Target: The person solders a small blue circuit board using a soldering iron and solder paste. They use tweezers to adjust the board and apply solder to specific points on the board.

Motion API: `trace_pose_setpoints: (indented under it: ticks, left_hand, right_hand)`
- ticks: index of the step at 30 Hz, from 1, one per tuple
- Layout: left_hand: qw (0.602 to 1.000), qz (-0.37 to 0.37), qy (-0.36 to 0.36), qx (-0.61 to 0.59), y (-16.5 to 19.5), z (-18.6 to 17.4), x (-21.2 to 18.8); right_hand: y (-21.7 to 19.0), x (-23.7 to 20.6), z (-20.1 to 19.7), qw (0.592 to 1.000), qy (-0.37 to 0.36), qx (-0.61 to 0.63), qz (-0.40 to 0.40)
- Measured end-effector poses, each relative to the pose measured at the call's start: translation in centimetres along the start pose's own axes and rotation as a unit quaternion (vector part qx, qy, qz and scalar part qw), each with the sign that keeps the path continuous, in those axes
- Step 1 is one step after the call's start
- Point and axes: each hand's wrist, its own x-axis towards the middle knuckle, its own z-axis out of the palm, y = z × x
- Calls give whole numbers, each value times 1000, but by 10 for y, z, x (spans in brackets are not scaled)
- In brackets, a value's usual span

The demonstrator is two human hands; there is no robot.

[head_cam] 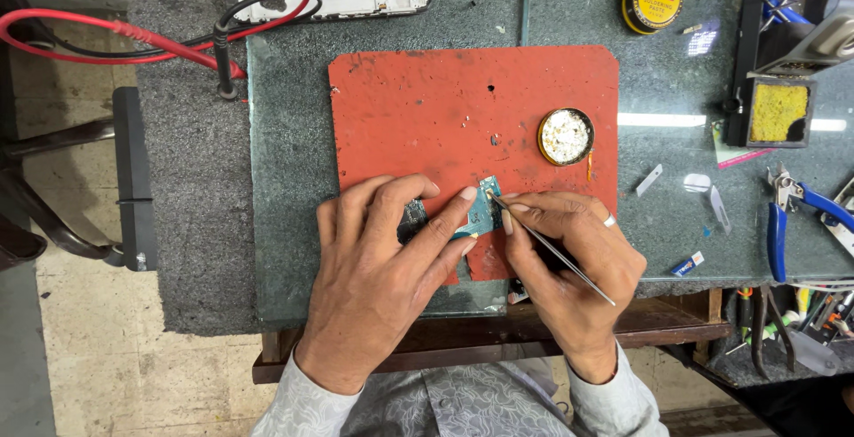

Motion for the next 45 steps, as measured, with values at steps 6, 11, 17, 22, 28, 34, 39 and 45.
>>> trace_pose_setpoints:
  ticks: [6,11,17,22,28,34,39,45]
  left_hand:
    - [1000,6,8,4,0,1,-1]
    - [1000,7,16,2,0,2,0]
    - [1000,7,7,-4,-1,0,0]
    - [1000,9,9,-3,0,0,0]
    - [1000,11,11,2,0,0,0]
    - [1000,17,20,3,-2,4,-1]
    - [1000,13,11,4,-2,3,-2]
    - [1000,16,18,0,-1,1,-1]
  right_hand:
    - [4,-3,0,999,16,30,11]
    - [4,-2,0,1000,8,17,-4]
    - [2,0,1,1000,11,-9,-17]
    - [3,1,2,1000,10,-3,-26]
    - [3,-2,1,1000,27,12,-3]
    - [2,1,2,1000,14,-5,-23]
    - [2,1,2,1000,8,-2,-20]
    - [5,-2,3,1000,25,2,-18]
